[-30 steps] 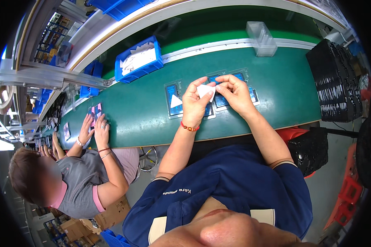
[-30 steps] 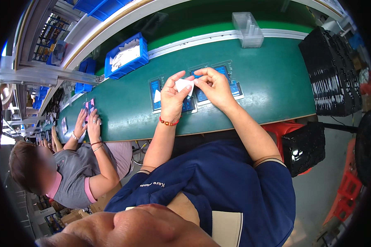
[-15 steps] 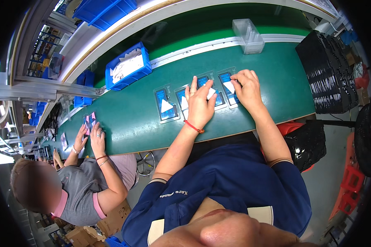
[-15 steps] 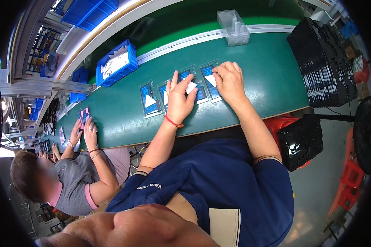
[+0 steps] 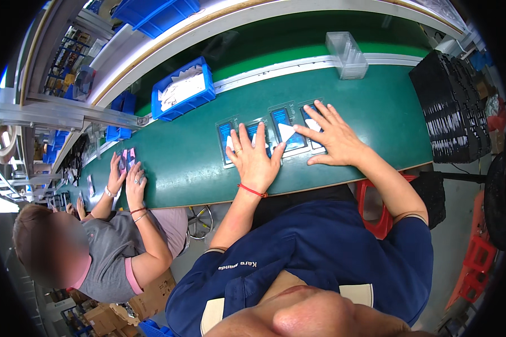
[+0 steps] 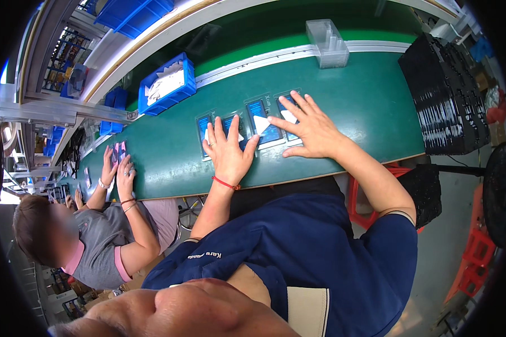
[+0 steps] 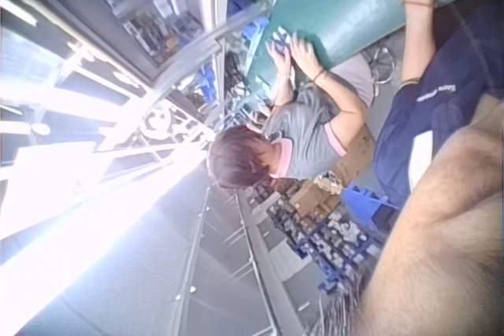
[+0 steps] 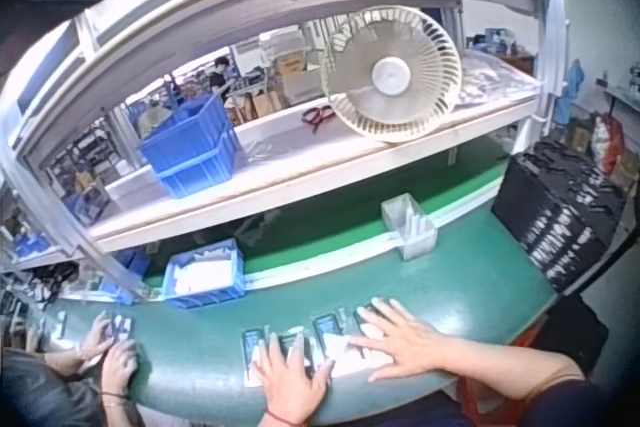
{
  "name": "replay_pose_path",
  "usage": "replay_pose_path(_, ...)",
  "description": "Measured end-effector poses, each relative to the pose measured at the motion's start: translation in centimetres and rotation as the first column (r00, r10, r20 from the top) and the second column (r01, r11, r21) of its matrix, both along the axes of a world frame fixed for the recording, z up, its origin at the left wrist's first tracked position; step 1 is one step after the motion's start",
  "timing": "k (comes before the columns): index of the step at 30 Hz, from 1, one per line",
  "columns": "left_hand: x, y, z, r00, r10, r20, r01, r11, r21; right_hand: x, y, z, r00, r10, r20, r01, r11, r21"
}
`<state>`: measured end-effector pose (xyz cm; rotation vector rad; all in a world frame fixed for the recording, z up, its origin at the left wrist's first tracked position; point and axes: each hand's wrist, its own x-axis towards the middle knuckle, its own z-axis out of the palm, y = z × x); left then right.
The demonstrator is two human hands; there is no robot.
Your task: Manually assemble and package electronic components into plastic trays.
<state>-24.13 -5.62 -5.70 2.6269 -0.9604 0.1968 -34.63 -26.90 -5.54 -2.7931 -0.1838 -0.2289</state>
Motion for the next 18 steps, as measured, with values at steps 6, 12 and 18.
replay_pose_path(6,4.8,5.7,-1.4,0.991,0.132,-0.025,-0.131,0.99,0.044,4.8,6.9,-1.7,1.0,0.014,0.02,-0.014,1.0,-0.006)
replay_pose_path(12,12.5,17.4,-2.3,0.969,0.228,0.096,-0.23,0.973,0.018,13.9,17.2,-2.2,0.989,0.131,0.071,-0.135,0.989,0.058)
replay_pose_path(18,17.5,24.7,-2.2,0.952,0.302,0.042,-0.302,0.953,0.012,18.9,23.3,-1.9,0.975,0.17,0.141,-0.2,0.952,0.234)
